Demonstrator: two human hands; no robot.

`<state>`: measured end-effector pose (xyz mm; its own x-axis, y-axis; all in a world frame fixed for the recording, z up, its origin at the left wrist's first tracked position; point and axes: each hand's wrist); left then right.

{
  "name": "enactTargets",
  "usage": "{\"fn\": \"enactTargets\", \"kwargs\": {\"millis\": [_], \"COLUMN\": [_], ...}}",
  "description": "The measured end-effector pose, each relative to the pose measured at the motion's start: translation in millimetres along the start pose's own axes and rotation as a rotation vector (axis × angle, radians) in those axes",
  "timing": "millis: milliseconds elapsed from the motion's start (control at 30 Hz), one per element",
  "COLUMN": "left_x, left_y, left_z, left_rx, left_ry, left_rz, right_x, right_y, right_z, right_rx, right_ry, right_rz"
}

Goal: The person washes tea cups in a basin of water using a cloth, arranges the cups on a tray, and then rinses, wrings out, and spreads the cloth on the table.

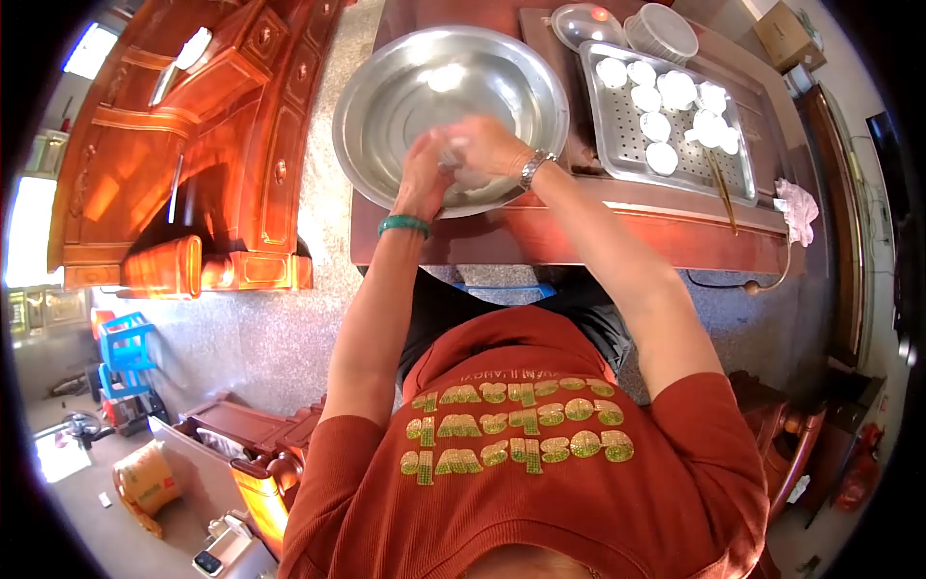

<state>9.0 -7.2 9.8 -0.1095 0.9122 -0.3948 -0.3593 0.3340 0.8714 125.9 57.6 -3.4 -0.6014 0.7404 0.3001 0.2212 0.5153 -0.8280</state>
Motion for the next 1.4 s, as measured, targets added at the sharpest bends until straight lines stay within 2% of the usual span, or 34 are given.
{"fn": "enactTargets", "kwargs": {"millis": [133,200,233,300,433,533,600,633,700,733,800,833,900,933,1000,1133,1200,1233,1300,1400], "left_x": [-2.3,0.3,6.9,13.0,14.0,11.8,11.3,12.9,10.8,4.4,4.0,8.2,12.1,12.9,14.5,15.8,18.2,21.6,21.6,13.7], "left_y": [1.8,1.2,-4.5,-11.4,-13.8,-9.9,-10.8,-11.1,-8.7,-4.1,-1.7,-3.6,-6.7,-6.3,-4.5,-5.9,-8.9,-10.4,-8.8,-4.8], "left_z": [0.3,-0.7,-5.5,-10.6,-10.3,-7.2,-6.8,-9.7,-8.6,-3.4,-3.3,-6.8,-10.4,-11.4,-14.9,-16.6,-18.4,-19.9,-18.5,-13.3], "left_rx": [0.007,0.036,0.07,0.108,0.059,0.024,0.008,0.067,0.128,0.089,0.052,0.022,-0.017,-0.111,-0.2,-0.307,-0.34,-0.363,-0.387,-0.299], "left_ry": [-0.018,-0.009,-0.034,-0.065,-0.018,-0.024,-0.043,-0.071,-0.1,-0.093,-0.084,-0.089,-0.089,-0.122,-0.151,-0.179,-0.175,-0.188,-0.201,-0.215], "left_rz": [-0.021,-0.034,0.0,0.034,0.047,0.06,0.067,0.07,0.073,0.085,0.1,0.13,0.157,0.13,0.105,0.08,0.066,0.053,0.043,0.036], "right_x": [9.6,11.4,9.7,6.9,4.6,5.4,6.4,5.8,2.9,2.1,1.2,-1.4,-11.5,-14.2,-17.0,-17.1,-16.8,-15.7,-12.5,-9.0], "right_y": [1.6,11.8,6.6,-2.1,19.0,9.3,3.1,1.4,-1.5,8.2,25.7,28.0,28.2,26.5,20.7,-16.0,-9.1,-7.0,-5.1,-6.6], "right_z": [-8.2,-2.5,-4.8,-11.8,-2.2,-7.1,-8.5,-9.7,-10.9,-11.8,-18.5,-21.9,-27.4,-28.6,-28.4,-24.3,-11.3,-8.1,-2.8,5.8], "right_rx": [0.089,-0.033,-0.031,-0.223,-0.262,-0.123,0.118,0.118,-0.114,-0.113,-0.39,-0.39,-0.366,-0.367,-0.325,-0.305,-0.018,-0.018,0.279,0.134], "right_ry": [0.05,0.225,0.229,0.112,-0.025,-0.047,0.207,0.212,0.22,0.222,0.135,0.135,0.092,0.087,-0.2,-0.123,0.109,0.113,0.041,0.087], "right_rz": [0.0,-0.11,-0.107,-0.005,-0.039,-0.101,-0.032,-0.033,0.01,0.01,0.124,0.122,0.268,0.267,0.217,0.23,-0.008,-0.008,0.112,0.123]}}
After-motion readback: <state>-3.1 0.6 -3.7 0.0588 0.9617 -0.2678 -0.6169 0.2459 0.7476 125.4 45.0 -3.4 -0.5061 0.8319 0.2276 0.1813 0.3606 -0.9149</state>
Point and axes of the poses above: each hand's wrist, its own x-axis towards the middle knuckle, its own z-axis out of the palm, y = z × x, and after that the axes turned 12 degrees about x, right-handed
